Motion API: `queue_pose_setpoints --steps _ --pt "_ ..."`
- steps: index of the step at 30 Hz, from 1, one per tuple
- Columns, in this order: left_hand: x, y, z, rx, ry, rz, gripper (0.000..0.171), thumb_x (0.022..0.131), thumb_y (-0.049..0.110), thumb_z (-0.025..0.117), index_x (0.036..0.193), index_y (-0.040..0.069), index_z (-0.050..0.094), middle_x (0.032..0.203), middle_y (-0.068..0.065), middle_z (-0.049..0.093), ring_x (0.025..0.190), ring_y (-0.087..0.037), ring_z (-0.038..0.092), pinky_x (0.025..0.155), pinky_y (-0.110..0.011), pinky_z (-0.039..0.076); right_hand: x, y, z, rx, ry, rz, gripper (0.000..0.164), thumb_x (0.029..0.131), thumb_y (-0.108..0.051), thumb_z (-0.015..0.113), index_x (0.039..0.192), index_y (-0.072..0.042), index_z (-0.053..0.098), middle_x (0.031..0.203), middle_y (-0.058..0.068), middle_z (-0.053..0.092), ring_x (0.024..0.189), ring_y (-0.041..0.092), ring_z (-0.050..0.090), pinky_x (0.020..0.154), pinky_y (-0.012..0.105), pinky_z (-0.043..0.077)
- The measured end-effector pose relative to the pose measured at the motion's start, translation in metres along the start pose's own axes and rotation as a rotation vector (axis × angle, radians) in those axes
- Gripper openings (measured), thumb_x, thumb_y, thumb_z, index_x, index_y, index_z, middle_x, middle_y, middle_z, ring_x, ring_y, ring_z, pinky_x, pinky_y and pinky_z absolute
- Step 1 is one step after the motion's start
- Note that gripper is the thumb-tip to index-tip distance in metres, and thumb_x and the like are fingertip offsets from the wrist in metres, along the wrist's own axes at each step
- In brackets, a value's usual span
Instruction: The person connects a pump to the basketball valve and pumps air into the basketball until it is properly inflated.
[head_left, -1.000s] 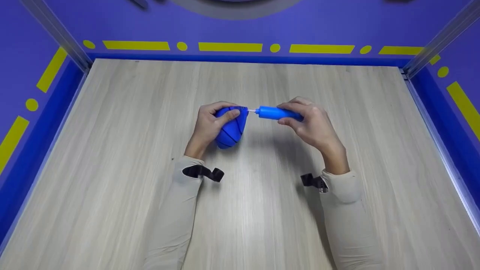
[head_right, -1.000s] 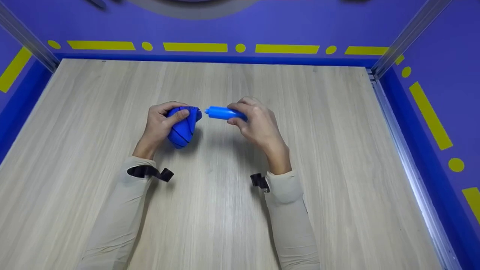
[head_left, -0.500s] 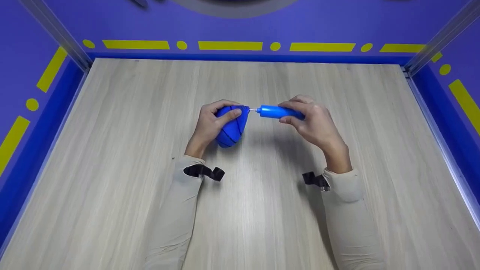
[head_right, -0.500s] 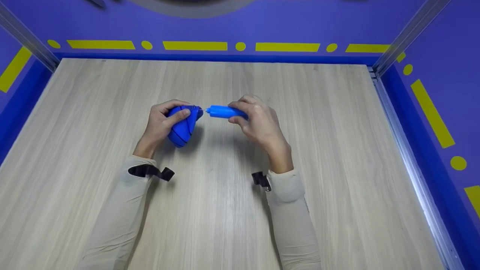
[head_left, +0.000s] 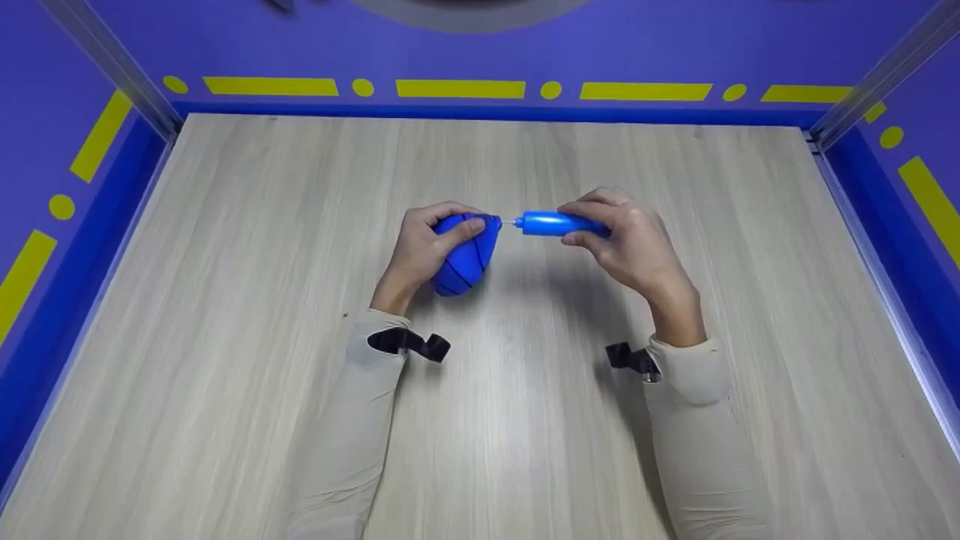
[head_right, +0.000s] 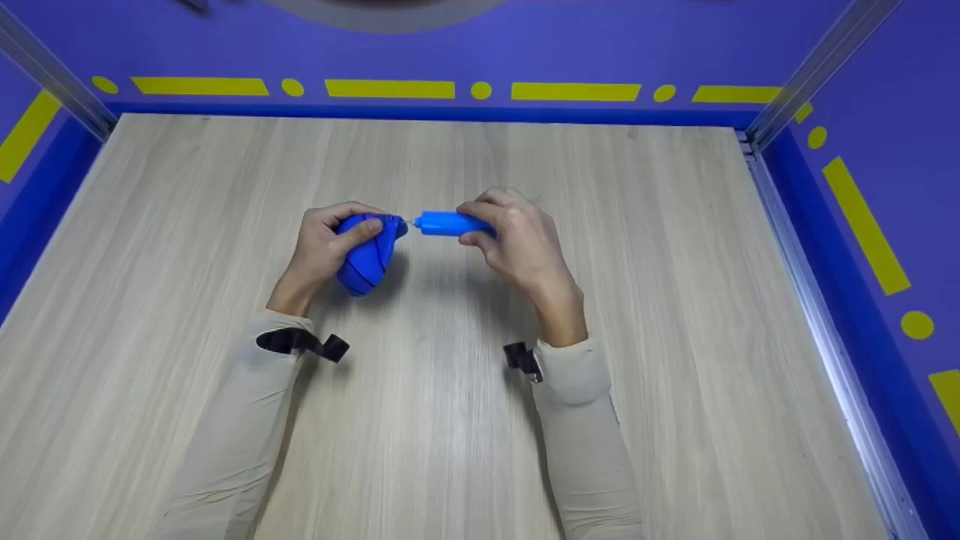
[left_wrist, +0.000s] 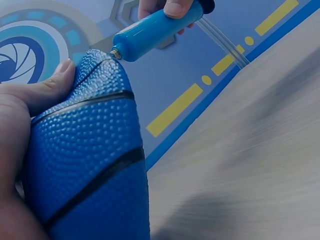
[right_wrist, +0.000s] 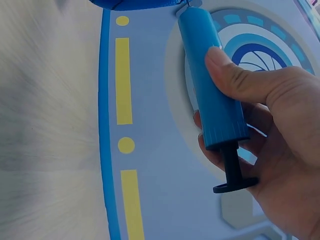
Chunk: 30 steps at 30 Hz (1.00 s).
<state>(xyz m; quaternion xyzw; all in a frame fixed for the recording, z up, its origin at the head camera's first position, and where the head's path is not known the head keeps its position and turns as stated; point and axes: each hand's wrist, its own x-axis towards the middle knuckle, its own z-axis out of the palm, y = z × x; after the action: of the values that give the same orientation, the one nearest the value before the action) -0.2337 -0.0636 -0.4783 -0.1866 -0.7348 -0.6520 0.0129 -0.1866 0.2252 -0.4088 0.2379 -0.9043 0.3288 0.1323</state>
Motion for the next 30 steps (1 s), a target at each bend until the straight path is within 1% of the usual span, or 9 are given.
queue_pose_setpoints --steps 15,25,30 --pt "0.0 0.002 0.0 0.009 -0.002 -0.013 0.022 0.098 0.015 0.08 0.115 0.0 0.08 0.109 -0.01 0.079 0.105 -0.027 0.072 0.098 -0.047 0.054 0.003 -0.001 0.005 0.015 0.012 -0.013 0.03 0.091 -0.008 0.086 0.118 0.0 0.08 0.113 0.013 0.075 0.105 0.03 0.069 0.095 0.045 0.054" --pt "-0.001 0.002 0.001 -0.026 -0.001 -0.019 0.02 0.098 0.012 0.08 0.114 -0.001 0.08 0.107 -0.01 0.079 0.103 -0.026 0.072 0.099 -0.044 0.053 0.005 -0.003 0.011 0.028 0.015 -0.031 0.029 0.09 -0.009 0.086 0.116 0.001 0.08 0.111 0.012 0.076 0.103 0.028 0.069 0.093 0.043 0.055" --pt "-0.001 0.002 0.002 -0.028 -0.004 -0.023 0.02 0.098 0.012 0.079 0.113 0.0 0.081 0.106 -0.009 0.079 0.102 -0.026 0.072 0.098 -0.043 0.053 0.005 -0.003 0.012 0.022 0.018 -0.032 0.028 0.091 -0.01 0.085 0.116 0.001 0.08 0.11 0.011 0.076 0.102 0.028 0.069 0.093 0.043 0.055"
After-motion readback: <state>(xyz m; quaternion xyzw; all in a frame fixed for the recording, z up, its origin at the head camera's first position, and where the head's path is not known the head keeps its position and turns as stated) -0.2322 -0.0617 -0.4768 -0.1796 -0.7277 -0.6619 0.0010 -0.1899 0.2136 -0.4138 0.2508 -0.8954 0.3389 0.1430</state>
